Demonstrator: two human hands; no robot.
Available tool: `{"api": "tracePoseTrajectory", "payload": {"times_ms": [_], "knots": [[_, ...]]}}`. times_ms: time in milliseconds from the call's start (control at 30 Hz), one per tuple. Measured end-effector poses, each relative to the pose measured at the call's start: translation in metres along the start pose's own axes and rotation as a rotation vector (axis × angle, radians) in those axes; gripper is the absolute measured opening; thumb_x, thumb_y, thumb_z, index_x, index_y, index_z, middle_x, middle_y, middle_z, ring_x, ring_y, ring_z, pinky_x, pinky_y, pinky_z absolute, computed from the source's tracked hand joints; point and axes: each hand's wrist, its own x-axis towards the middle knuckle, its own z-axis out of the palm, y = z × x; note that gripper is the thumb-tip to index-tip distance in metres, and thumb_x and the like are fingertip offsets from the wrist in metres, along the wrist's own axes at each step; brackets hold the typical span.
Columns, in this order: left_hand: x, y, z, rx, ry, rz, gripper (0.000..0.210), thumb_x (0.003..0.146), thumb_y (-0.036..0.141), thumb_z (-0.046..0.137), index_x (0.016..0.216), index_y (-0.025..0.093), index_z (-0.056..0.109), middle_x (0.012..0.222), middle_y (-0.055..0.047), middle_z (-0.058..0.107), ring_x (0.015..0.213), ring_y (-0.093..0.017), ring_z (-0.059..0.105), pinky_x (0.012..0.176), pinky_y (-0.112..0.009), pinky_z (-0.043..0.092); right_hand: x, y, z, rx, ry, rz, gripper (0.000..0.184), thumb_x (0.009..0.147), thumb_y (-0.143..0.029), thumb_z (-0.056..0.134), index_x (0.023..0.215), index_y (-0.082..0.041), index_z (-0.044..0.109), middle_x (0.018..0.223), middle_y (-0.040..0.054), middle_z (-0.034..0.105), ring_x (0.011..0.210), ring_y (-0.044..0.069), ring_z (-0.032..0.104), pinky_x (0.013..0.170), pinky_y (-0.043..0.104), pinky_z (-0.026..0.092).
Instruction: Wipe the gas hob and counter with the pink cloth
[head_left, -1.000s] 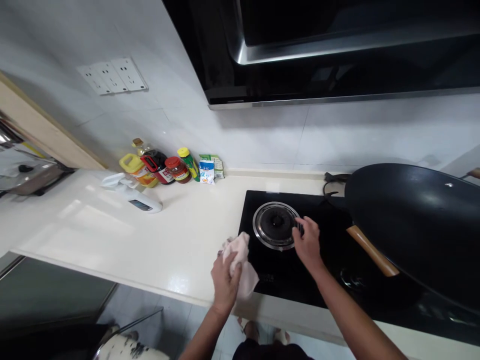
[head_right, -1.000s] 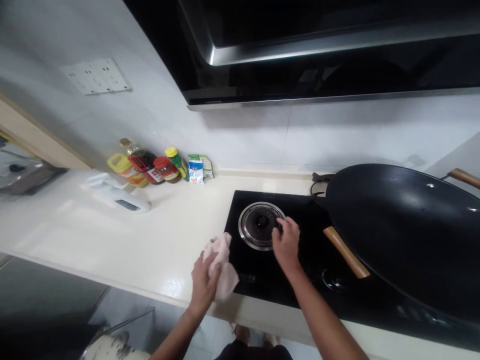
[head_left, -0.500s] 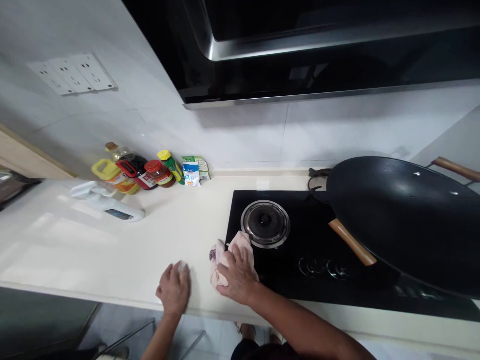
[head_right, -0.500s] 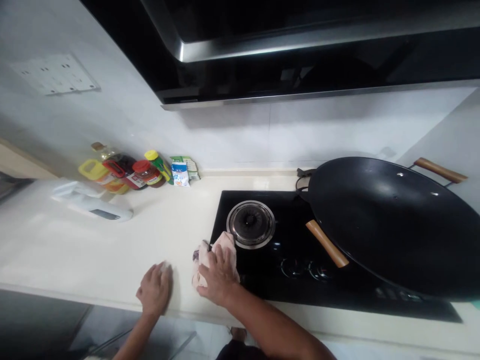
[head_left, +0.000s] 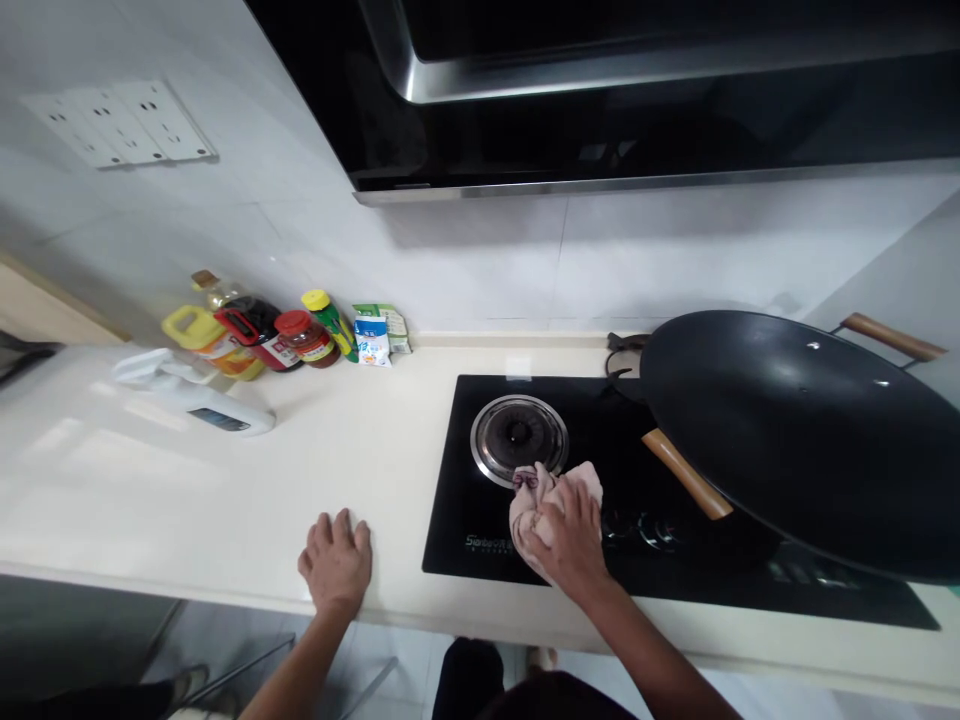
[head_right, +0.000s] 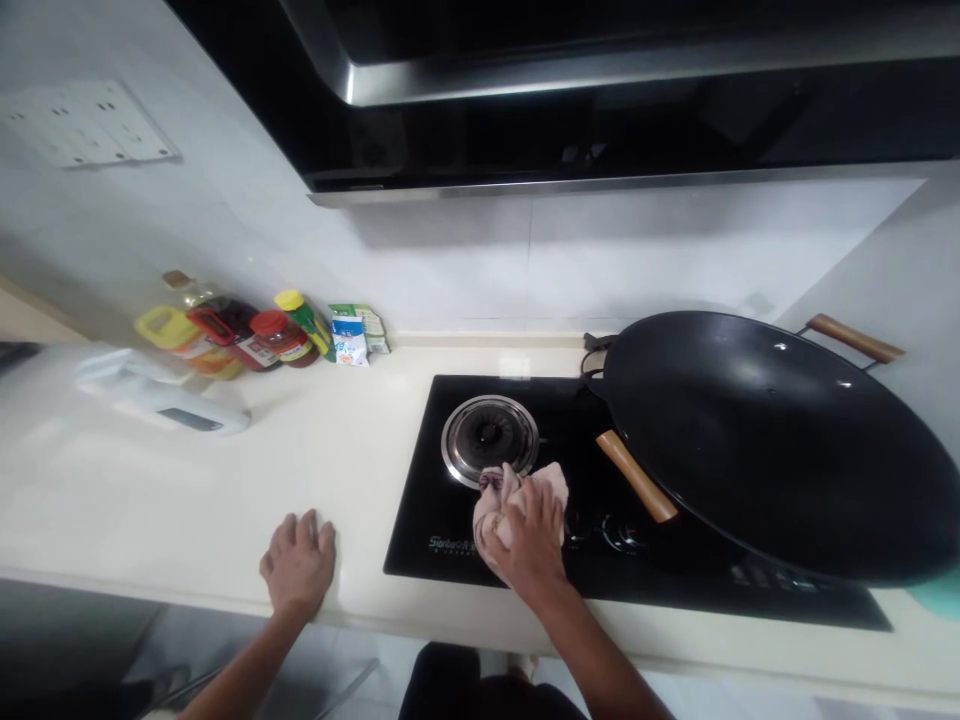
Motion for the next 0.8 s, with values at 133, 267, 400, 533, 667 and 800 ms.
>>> {"api": "tracePoseTrajectory", "payload": {"times_ms": [133,267,400,533,667,800], "knots": [[-0.001,-0.001,0.003,0.03,-0.002,0.005,0.06,0.105,0.047,0.025,0.147,0.014,0.052,0.163,-0.023,0.038,0.154,-0.036,0.029,0.121,-0.059,0.027,0.001,-0.012,0.0,-0.022,0.005,-0.012,0.02,0.088,-0.038,0.065,0.1,-0.024,0.072,0.146,0.0126,0.055,0.144,0.044,0.035,0.114,0.068,0.032],[-0.001,-0.004,0.006,0.047,0.0,0.007,0.059,0.105,0.046,0.028,0.149,0.014,0.05,0.164,-0.023,0.038,0.155,-0.035,0.028,0.121,-0.057,0.028,-0.016,-0.038,0.0,0.038,-0.142,-0.132,0.033,0.091,-0.047,0.065,0.114,-0.025,0.072,0.143,0.0123,0.058,0.144,0.041,0.035,0.116,0.064,0.028],[-0.002,-0.004,0.009,0.046,0.008,0.0,0.058,0.105,0.046,0.031,0.149,0.014,0.051,0.164,-0.022,0.039,0.154,-0.034,0.03,0.122,-0.055,0.028,-0.023,-0.088,0.015,0.167,-0.339,-0.471,0.038,0.097,-0.054,0.057,0.12,-0.027,0.07,0.15,0.0093,0.053,0.144,0.039,0.032,0.118,0.061,0.022],[-0.002,-0.003,0.008,0.037,0.013,-0.001,0.058,0.104,0.046,0.032,0.148,0.013,0.052,0.163,-0.022,0.041,0.153,-0.035,0.031,0.121,-0.055,0.028,-0.013,-0.145,0.038,0.216,-0.473,-0.715,0.04,0.095,-0.058,0.06,0.119,-0.028,0.07,0.155,0.0088,0.047,0.142,0.038,0.033,0.12,0.061,0.019],[0.002,-0.006,0.006,0.026,0.001,-0.003,0.058,0.103,0.046,0.033,0.148,0.014,0.052,0.162,-0.022,0.042,0.152,-0.034,0.033,0.121,-0.055,0.029,-0.001,-0.173,0.05,0.203,-0.496,-0.76,0.041,0.092,-0.059,0.065,0.117,-0.027,0.071,0.15,0.0091,0.051,0.145,0.037,0.031,0.122,0.06,0.018],[0.003,-0.005,0.004,0.015,-0.006,-0.017,0.06,0.104,0.049,0.03,0.149,0.016,0.051,0.163,-0.021,0.041,0.154,-0.033,0.031,0.122,-0.055,0.027,-0.014,-0.133,0.04,0.261,-0.412,-0.729,0.034,0.098,-0.054,0.056,0.116,-0.029,0.071,0.141,0.0054,0.058,0.144,0.034,0.033,0.122,0.056,0.019]]}}
